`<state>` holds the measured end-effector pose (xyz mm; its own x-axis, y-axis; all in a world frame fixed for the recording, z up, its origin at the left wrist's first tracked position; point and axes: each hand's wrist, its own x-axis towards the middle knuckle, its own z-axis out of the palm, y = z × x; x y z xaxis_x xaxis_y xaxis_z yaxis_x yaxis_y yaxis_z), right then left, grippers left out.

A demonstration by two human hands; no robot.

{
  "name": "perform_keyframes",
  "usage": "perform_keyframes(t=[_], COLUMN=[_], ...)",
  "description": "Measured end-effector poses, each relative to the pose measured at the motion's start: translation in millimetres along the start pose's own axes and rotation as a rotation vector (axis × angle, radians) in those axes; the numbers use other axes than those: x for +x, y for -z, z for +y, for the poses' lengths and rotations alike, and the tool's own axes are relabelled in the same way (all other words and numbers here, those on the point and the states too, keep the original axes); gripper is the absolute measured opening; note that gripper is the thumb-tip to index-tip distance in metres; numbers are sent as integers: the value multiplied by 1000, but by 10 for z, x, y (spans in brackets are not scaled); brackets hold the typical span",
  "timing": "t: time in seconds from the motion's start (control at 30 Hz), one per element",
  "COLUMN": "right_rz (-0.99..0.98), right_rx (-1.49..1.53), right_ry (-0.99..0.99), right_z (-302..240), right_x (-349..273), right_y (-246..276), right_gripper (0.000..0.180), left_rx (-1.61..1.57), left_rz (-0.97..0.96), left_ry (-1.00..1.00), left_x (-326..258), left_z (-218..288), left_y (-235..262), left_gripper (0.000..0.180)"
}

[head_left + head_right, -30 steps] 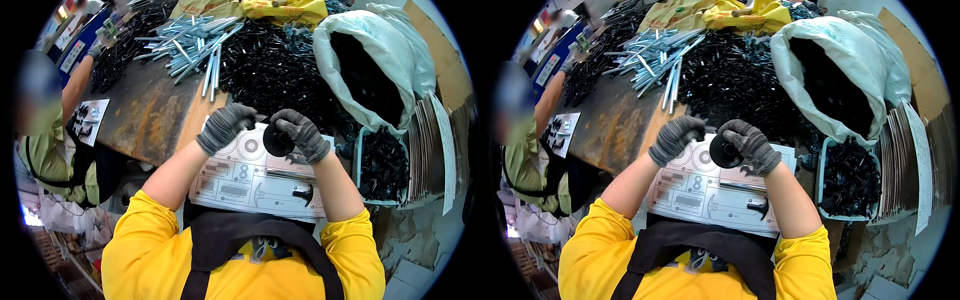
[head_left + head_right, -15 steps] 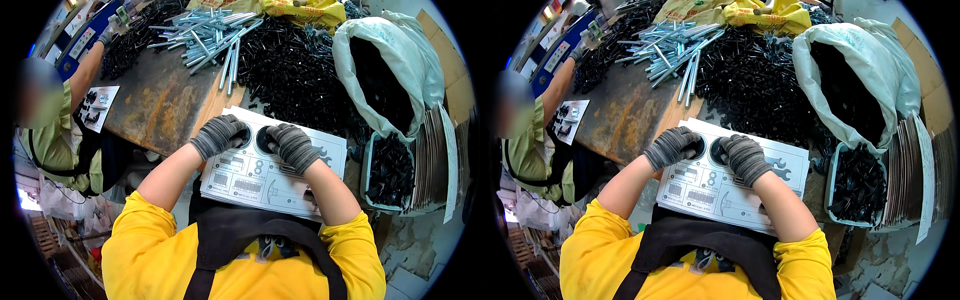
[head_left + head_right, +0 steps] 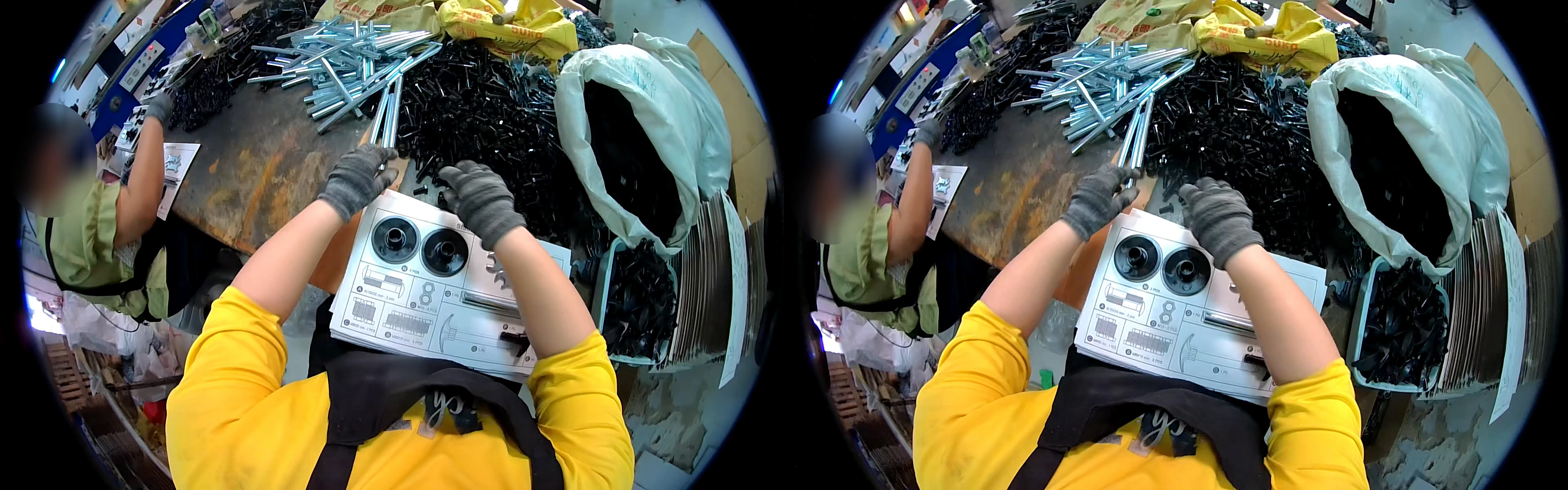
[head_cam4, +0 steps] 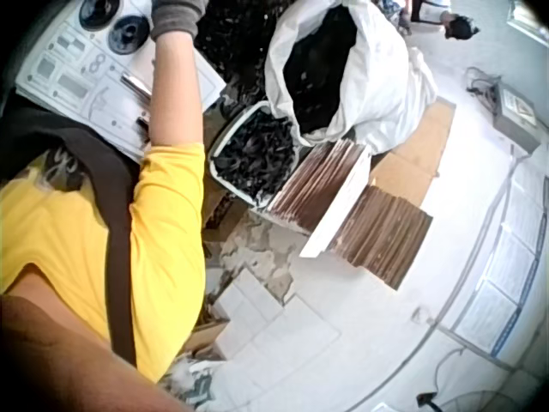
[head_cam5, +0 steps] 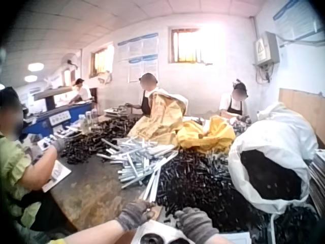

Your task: The person picks various metal hardware pieces from piles on a table and places them onto printed instruction sheets that serve as packaging templates. They handle bolts, nuts, washers, and small black plastic parts, arranging each item into designated spots on the sheets. The person repeats this process for multiple sheets, occasionally reaching into a large sack to retrieve more parts.

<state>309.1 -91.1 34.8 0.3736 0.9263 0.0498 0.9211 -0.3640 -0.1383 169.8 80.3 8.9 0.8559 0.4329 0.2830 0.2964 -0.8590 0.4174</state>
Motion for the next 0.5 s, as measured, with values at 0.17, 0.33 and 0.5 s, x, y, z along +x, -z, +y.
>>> perform_keyframes(t=[0.17, 0.33, 0.5], right_rz=[-4, -265, -139], right_rx=[-240, -386, -216], right_ry=[74, 47, 121], right_z=[-181, -267, -167], right_x=[425, 598, 600], right_y=[-256, -215, -196], right_gripper=[35, 33, 31], left_rx=[339, 659, 512], left_rz=[-56, -144, -188], left_ry=[55, 29, 211], left_x=[566, 747, 840], left_z=[-37, 78, 129], left_y=[-202, -403, -424], left_gripper=[31, 28, 25])
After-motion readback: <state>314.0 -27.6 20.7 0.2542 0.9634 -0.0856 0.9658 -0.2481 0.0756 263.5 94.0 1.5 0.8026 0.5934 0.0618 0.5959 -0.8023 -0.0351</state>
